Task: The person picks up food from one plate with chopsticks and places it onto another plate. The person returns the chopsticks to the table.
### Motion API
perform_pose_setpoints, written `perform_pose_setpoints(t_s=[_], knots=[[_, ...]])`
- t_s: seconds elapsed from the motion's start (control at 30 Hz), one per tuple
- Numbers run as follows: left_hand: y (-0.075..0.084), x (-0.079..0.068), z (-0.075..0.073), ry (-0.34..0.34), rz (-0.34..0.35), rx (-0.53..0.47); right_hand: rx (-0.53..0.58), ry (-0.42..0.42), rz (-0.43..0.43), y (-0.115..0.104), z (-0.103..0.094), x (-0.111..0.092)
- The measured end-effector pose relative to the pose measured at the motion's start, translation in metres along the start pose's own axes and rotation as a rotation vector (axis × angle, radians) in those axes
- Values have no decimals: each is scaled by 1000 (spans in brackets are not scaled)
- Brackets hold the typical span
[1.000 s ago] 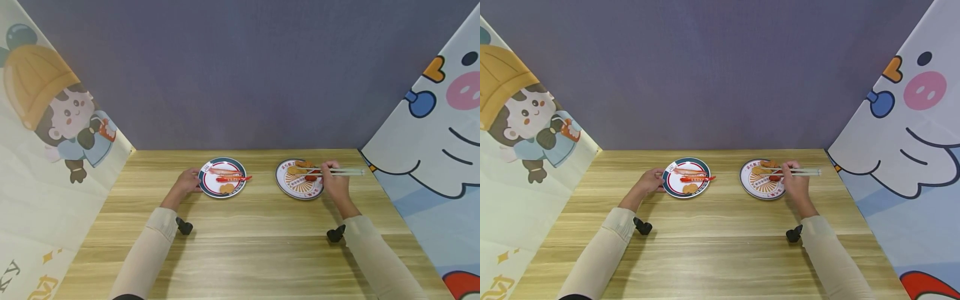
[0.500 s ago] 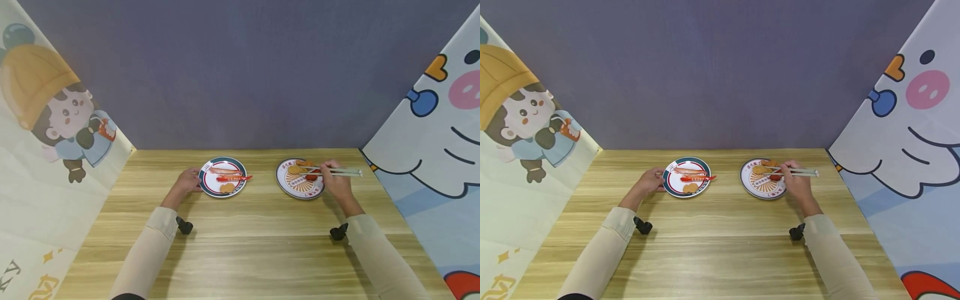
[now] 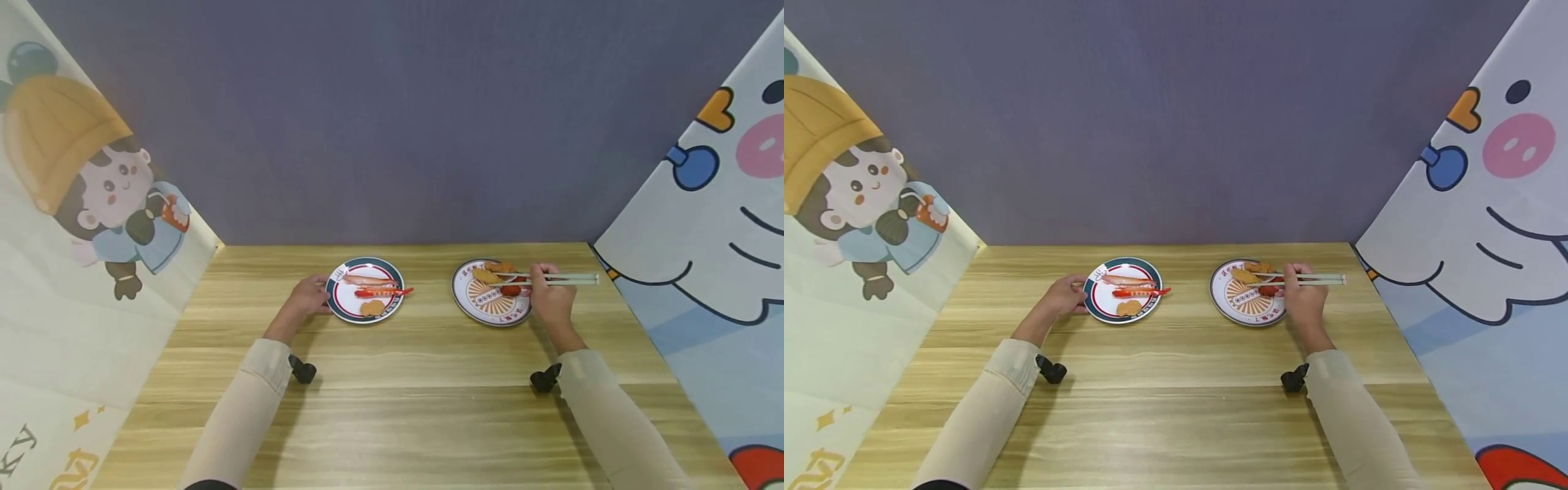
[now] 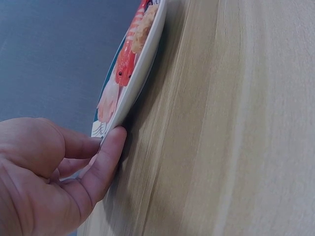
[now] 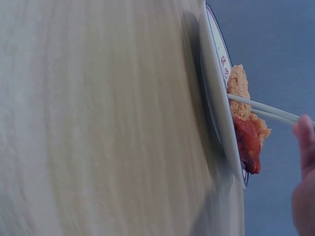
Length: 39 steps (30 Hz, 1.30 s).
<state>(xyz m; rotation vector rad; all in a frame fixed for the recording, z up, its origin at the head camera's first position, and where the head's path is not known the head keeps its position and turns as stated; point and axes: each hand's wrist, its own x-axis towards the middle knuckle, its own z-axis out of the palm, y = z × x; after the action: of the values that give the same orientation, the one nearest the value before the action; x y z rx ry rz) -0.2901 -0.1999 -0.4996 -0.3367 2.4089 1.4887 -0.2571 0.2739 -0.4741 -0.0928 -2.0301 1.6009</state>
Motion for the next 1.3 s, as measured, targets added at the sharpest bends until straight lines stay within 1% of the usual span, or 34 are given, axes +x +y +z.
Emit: perform_pose_setpoints(t_s=[0.1,0.17,0.27,0.33,0.67,0.9,1.13,1.3], knots=[[1,-1,0,-4,-2,-5,97,35,50,7,1,2],[2,-2,0,-5,-7,-8,142,59,92,11,1,3],[2,-2,0,-7,-12,-10,175,92,144,14,0,4],[2,-2,0,-8,-17,-14,174,102,158,14,-2,4],[2,-2,-2,-12,-19,-26,180,103,147,13,-4,3],[2,-1,-2,-14,-27,-16,243,112,146,11,-4,2],[1,0,-1,-12,-31,1,258,123,144,10,-3,1],[2,-1,-1,-12,-26,-10,299,123,149,9,-1,2]])
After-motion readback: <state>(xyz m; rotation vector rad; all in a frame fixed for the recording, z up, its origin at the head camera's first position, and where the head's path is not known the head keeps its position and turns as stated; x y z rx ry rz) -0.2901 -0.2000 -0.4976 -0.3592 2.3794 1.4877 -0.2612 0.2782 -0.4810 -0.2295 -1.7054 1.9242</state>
